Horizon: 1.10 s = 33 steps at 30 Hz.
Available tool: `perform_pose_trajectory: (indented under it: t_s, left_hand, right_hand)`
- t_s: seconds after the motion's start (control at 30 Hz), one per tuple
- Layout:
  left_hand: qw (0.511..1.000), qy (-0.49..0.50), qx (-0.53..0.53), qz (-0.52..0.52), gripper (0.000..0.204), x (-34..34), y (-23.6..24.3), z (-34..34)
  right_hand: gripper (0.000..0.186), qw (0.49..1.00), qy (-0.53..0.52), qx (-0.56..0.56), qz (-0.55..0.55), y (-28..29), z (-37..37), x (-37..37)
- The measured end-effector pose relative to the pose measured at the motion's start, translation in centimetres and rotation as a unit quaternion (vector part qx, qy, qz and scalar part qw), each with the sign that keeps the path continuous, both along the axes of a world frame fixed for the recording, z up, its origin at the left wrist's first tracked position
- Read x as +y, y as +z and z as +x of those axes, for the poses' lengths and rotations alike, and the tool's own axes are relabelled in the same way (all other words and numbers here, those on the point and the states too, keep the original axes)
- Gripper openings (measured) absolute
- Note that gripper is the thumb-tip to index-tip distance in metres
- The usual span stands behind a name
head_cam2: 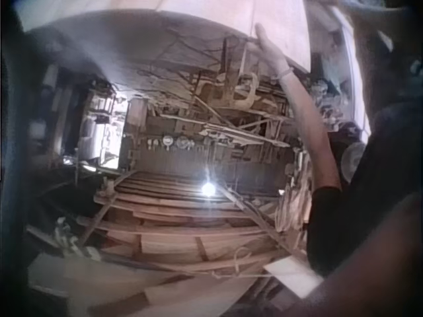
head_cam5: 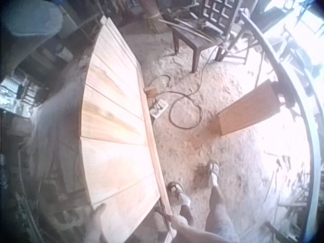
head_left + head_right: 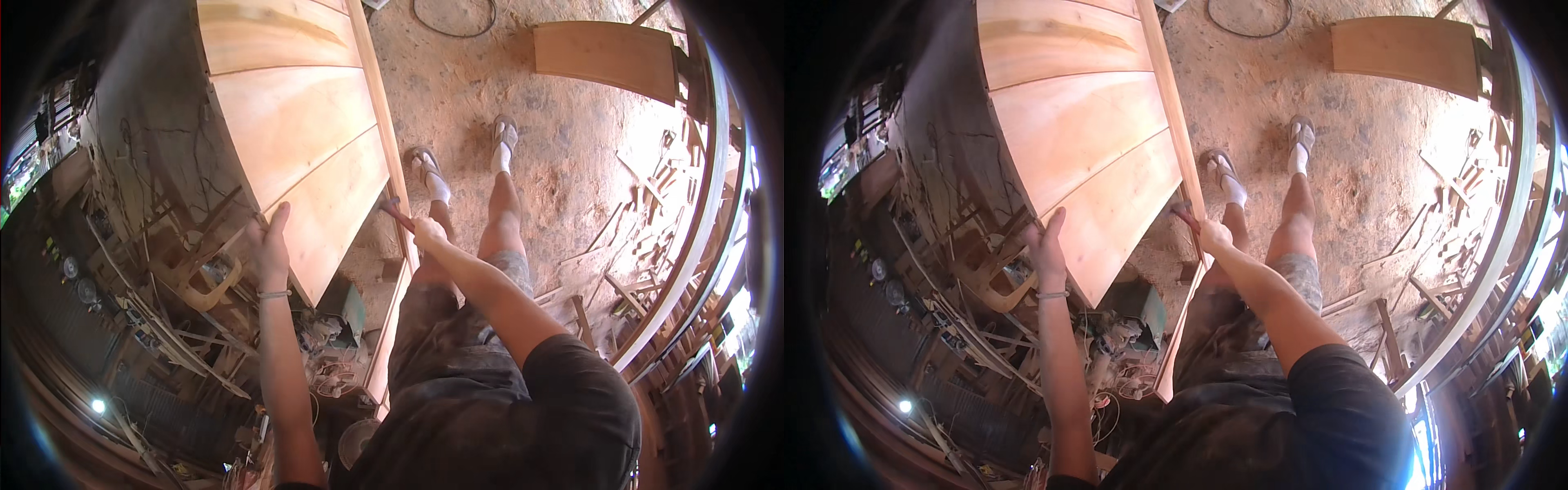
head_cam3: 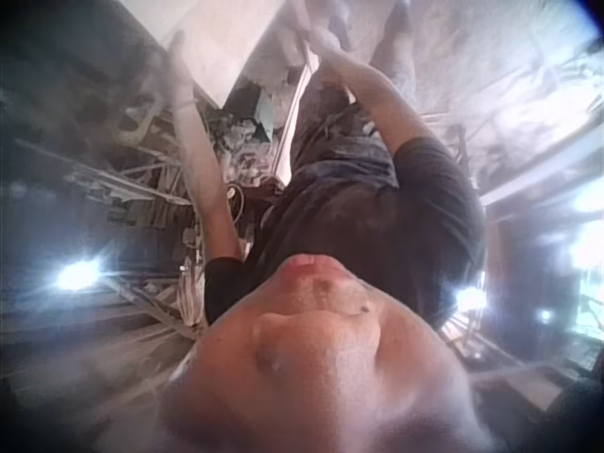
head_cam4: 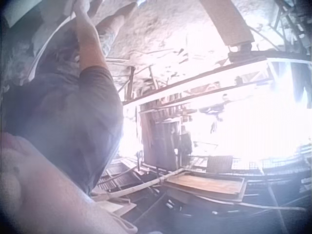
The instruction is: Assembling wooden panels using a hammer and nails.
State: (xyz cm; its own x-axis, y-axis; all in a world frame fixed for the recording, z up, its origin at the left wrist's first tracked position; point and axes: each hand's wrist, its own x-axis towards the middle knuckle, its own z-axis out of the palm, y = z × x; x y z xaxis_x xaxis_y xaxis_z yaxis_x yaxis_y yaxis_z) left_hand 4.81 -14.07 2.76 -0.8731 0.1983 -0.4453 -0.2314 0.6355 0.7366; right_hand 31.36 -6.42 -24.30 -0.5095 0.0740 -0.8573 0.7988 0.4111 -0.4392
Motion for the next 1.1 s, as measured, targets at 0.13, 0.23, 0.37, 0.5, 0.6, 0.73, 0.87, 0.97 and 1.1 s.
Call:
perform_pose_trajectory:
  t_s: [0.13,0.23,0.37,0.5,0.6,0.73,0.87,0.97,1.1]
  left_hand:
    - [0.998,0.004,-0.053,0.032,0.041,-0.2,0.0,-0.3]
    - [0.997,0.000,-0.051,0.050,0.040,-0.5,-0.5,-0.6]
    - [0.999,-0.014,0.009,0.042,0.034,-0.8,-1.2,-0.7]
    - [1.000,-0.017,-0.009,0.008,0.033,-1.3,-1.5,-0.8]
    - [1.000,-0.016,-0.004,-0.004,0.030,-1.6,-1.7,-1.1]
    - [0.999,-0.025,0.020,-0.020,0.030,-1.3,-1.7,-1.4]
    - [0.997,-0.035,0.058,-0.034,0.035,-0.6,-1.4,-1.6]
    - [0.997,-0.038,0.057,-0.044,0.037,-0.6,-1.0,-1.4]
    - [0.995,-0.037,0.087,-0.034,0.036,-0.7,-1.2,-1.4]
  right_hand:
    - [0.033,0.977,0.171,-0.063,-0.107,-1.2,-1.9,3.2]
    - [0.034,0.993,0.037,-0.015,-0.113,-2.2,-2.7,5.1]
    - [0.028,0.998,-0.006,0.049,-0.034,0.2,-0.2,1.9]
    - [0.037,0.988,0.130,0.053,-0.067,4.4,1.2,2.1]
    - [0.048,0.961,0.199,0.112,-0.156,8.8,0.8,6.5]
    - [0.058,0.970,0.039,0.132,-0.200,15.1,-0.5,9.4]
    - [0.057,0.973,0.058,0.162,-0.153,21.9,0.1,7.3]
    - [0.057,0.956,0.143,0.135,-0.216,24.5,-0.7,8.7]
    - [0.054,0.973,0.013,0.090,-0.212,27.0,-1.4,10.0]
